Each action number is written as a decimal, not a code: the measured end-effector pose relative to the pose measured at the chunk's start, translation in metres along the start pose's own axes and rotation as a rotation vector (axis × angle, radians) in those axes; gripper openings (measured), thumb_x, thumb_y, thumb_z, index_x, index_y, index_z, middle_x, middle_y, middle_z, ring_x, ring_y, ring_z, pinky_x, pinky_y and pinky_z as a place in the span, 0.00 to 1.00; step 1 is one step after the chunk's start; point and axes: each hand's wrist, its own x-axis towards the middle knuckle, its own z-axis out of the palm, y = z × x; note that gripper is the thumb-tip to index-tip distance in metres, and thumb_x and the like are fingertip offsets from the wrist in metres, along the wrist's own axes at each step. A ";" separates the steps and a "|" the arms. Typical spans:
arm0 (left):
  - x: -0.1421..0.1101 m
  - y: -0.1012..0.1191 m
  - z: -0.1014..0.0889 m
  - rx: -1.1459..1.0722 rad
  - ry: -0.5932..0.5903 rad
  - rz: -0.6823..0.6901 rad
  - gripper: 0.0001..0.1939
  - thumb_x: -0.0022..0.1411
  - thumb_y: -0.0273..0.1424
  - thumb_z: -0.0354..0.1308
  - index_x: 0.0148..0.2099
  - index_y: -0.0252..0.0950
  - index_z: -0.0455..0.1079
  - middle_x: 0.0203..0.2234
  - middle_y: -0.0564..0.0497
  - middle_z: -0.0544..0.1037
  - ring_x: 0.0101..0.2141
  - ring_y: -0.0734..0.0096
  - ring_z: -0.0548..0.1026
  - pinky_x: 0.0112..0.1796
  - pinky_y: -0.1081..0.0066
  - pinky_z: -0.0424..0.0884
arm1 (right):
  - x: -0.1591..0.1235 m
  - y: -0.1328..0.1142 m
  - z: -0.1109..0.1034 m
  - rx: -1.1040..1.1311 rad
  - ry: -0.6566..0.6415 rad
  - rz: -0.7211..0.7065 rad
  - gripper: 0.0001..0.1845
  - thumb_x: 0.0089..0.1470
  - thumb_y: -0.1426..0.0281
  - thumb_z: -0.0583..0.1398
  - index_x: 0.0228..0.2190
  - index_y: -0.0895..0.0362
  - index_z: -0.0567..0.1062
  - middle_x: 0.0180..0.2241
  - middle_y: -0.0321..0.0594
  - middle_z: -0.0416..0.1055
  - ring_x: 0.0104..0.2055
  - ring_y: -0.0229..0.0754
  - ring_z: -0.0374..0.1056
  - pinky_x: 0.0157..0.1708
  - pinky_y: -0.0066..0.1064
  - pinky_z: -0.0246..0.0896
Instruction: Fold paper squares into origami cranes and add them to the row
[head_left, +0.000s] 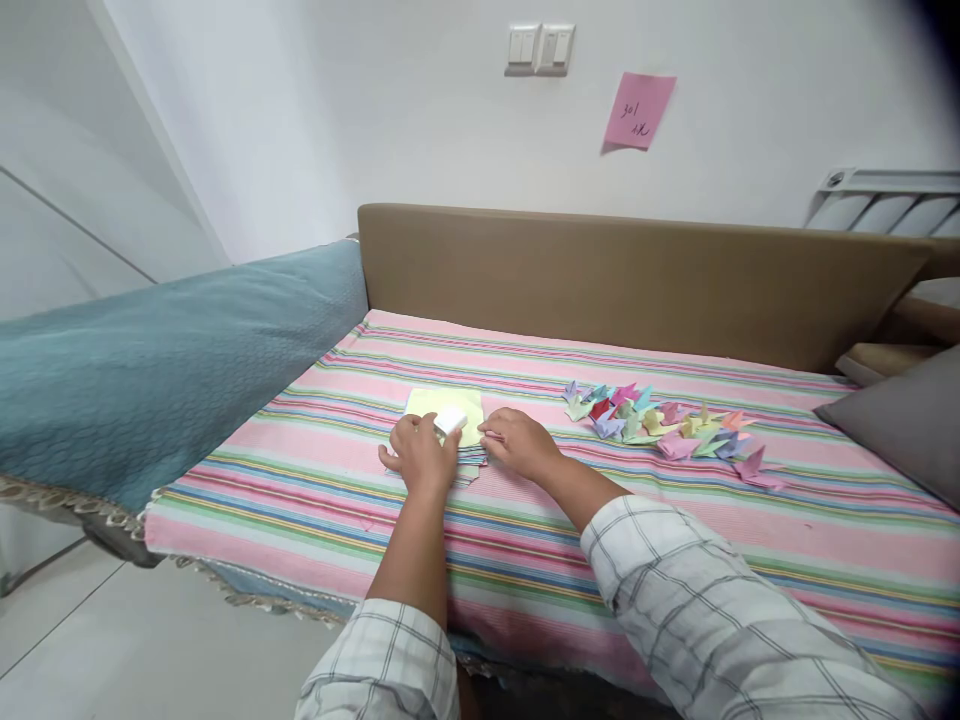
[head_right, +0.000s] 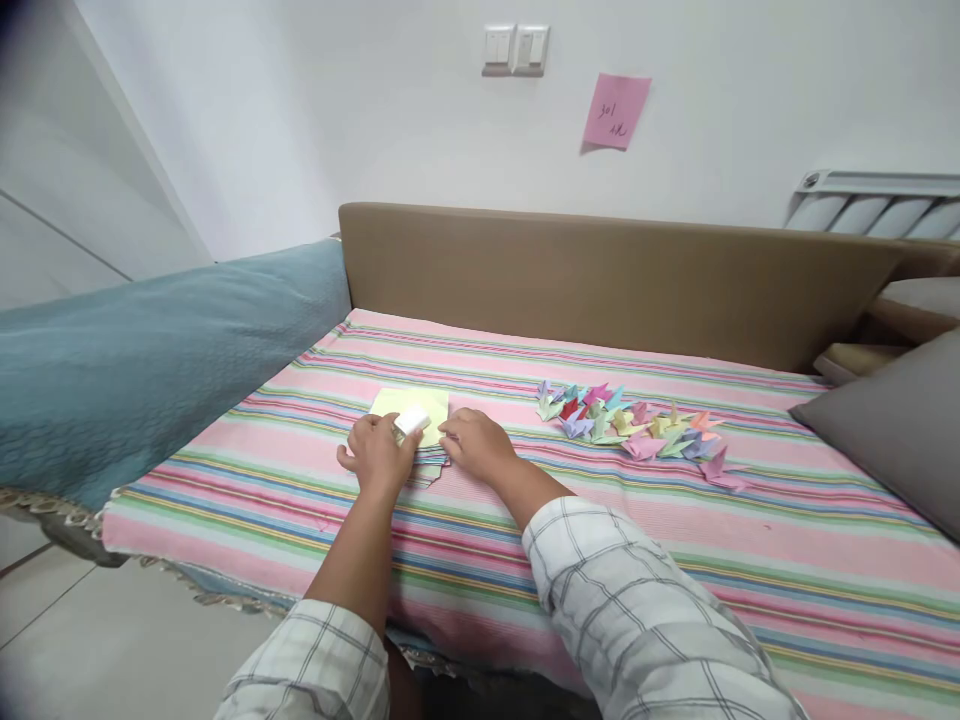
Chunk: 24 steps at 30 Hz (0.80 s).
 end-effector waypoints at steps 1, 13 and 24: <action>0.001 -0.001 0.000 -0.020 0.003 -0.015 0.19 0.54 0.41 0.58 0.48 0.44 0.68 0.50 0.43 0.64 0.54 0.52 0.59 0.54 0.43 0.44 | 0.001 0.000 0.000 -0.006 0.000 -0.024 0.10 0.56 0.68 0.56 0.38 0.54 0.76 0.39 0.42 0.71 0.44 0.44 0.66 0.43 0.35 0.61; 0.004 -0.001 -0.009 -0.351 0.159 -0.177 0.22 0.57 0.43 0.54 0.52 0.43 0.64 0.52 0.45 0.60 0.53 0.59 0.63 0.56 0.53 0.49 | 0.000 -0.004 0.000 0.131 0.316 -0.037 0.14 0.61 0.68 0.47 0.39 0.54 0.72 0.40 0.42 0.73 0.46 0.42 0.67 0.47 0.34 0.63; -0.001 0.007 -0.006 -0.101 0.116 0.052 0.21 0.57 0.40 0.55 0.53 0.42 0.64 0.50 0.44 0.64 0.50 0.58 0.65 0.50 0.55 0.53 | -0.076 0.021 -0.049 -0.027 0.454 -0.058 0.13 0.60 0.67 0.50 0.41 0.54 0.72 0.39 0.43 0.75 0.45 0.44 0.70 0.48 0.38 0.65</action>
